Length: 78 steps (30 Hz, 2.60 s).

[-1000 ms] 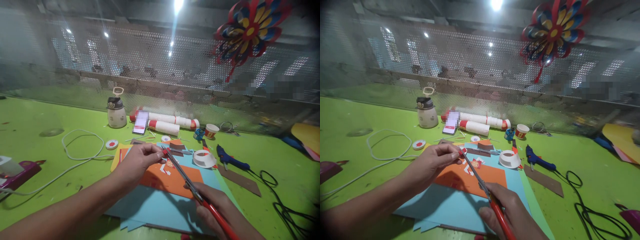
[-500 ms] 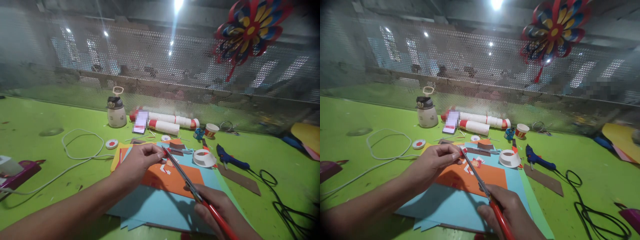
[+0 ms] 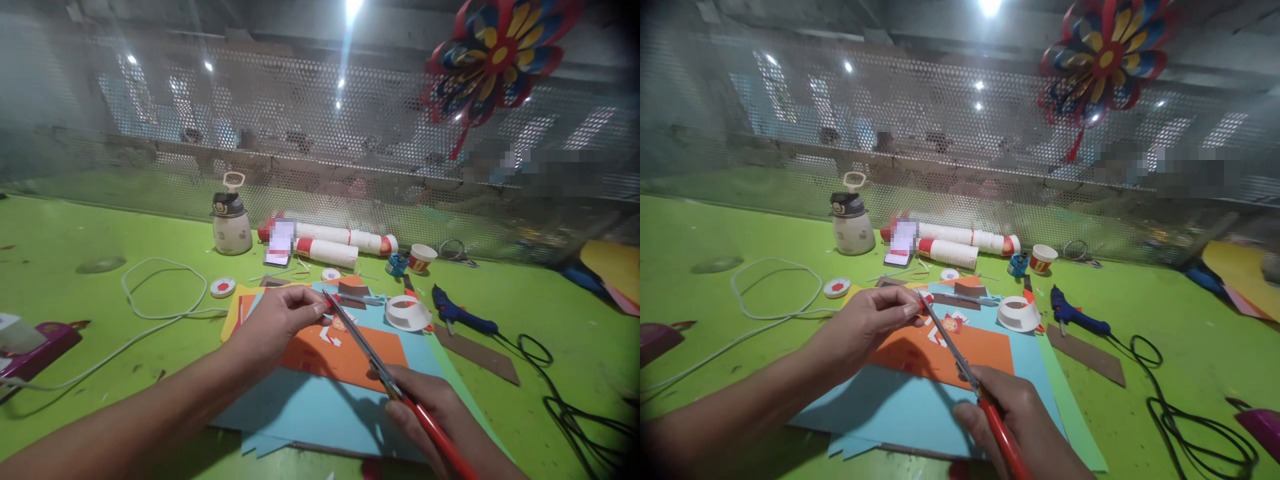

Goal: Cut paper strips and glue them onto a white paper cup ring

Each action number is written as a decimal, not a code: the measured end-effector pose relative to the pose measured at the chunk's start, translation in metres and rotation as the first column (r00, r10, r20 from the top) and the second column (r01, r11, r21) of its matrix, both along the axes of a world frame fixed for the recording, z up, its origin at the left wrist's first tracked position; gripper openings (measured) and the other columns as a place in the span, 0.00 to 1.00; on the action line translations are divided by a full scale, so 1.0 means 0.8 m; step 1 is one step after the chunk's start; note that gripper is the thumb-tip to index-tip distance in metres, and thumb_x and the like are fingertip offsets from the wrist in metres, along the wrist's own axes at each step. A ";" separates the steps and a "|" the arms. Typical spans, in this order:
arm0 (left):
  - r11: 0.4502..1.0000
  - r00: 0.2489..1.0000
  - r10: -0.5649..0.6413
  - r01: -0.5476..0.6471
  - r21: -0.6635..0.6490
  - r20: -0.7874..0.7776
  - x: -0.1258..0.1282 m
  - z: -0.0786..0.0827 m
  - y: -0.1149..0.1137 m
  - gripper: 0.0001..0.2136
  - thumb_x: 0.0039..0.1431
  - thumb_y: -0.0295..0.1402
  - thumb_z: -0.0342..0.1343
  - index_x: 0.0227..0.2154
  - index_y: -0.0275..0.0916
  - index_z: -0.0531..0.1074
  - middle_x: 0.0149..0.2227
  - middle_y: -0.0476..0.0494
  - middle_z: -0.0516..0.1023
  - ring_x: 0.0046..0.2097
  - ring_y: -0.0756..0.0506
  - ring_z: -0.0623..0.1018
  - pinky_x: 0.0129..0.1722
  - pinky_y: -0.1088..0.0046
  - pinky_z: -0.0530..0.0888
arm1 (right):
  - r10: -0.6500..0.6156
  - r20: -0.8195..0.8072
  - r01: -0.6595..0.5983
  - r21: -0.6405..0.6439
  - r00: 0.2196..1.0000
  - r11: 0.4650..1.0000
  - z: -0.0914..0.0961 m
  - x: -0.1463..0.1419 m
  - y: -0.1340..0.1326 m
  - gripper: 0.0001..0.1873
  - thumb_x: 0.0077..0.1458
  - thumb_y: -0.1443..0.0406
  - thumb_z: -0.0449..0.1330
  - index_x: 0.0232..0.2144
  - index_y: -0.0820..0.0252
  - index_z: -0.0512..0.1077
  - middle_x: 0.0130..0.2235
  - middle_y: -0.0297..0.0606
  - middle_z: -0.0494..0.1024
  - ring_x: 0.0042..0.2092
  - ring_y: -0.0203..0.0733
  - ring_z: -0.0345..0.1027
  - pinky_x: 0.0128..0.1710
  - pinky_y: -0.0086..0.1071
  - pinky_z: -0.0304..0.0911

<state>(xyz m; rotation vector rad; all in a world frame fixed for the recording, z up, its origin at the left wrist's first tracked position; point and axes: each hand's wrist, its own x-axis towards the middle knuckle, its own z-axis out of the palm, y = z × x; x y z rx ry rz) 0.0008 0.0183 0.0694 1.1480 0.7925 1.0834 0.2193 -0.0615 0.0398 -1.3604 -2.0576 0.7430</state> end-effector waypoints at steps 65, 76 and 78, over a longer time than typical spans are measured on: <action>0.999 0.999 -0.037 0.037 0.034 -0.010 0.005 -0.006 -0.007 0.06 0.55 0.32 0.59 0.26 0.35 0.73 0.32 0.46 0.79 0.35 0.48 0.77 0.39 0.70 0.73 | -0.004 -0.068 0.002 -0.038 0.998 0.999 -0.003 -0.004 -0.002 0.33 0.57 0.40 0.43 0.40 0.59 0.73 0.25 0.36 0.70 0.26 0.40 0.60 0.25 0.33 0.56; 0.999 1.000 -0.028 0.028 0.022 -0.001 0.007 -0.004 -0.010 0.06 0.55 0.32 0.59 0.25 0.35 0.74 0.31 0.46 0.78 0.34 0.49 0.77 0.38 0.71 0.72 | 0.026 -0.016 -0.026 -0.005 1.000 1.000 -0.001 -0.003 -0.003 0.14 0.61 0.56 0.50 0.32 0.57 0.69 0.25 0.32 0.67 0.26 0.38 0.57 0.25 0.30 0.54; 0.999 0.999 -0.034 0.034 0.017 0.003 0.008 -0.005 -0.010 0.06 0.54 0.32 0.59 0.25 0.36 0.74 0.31 0.46 0.78 0.35 0.49 0.76 0.38 0.71 0.73 | 0.028 -0.018 -0.028 0.011 0.999 1.000 -0.003 -0.004 -0.005 0.13 0.61 0.57 0.50 0.31 0.57 0.69 0.25 0.31 0.67 0.26 0.37 0.57 0.25 0.30 0.53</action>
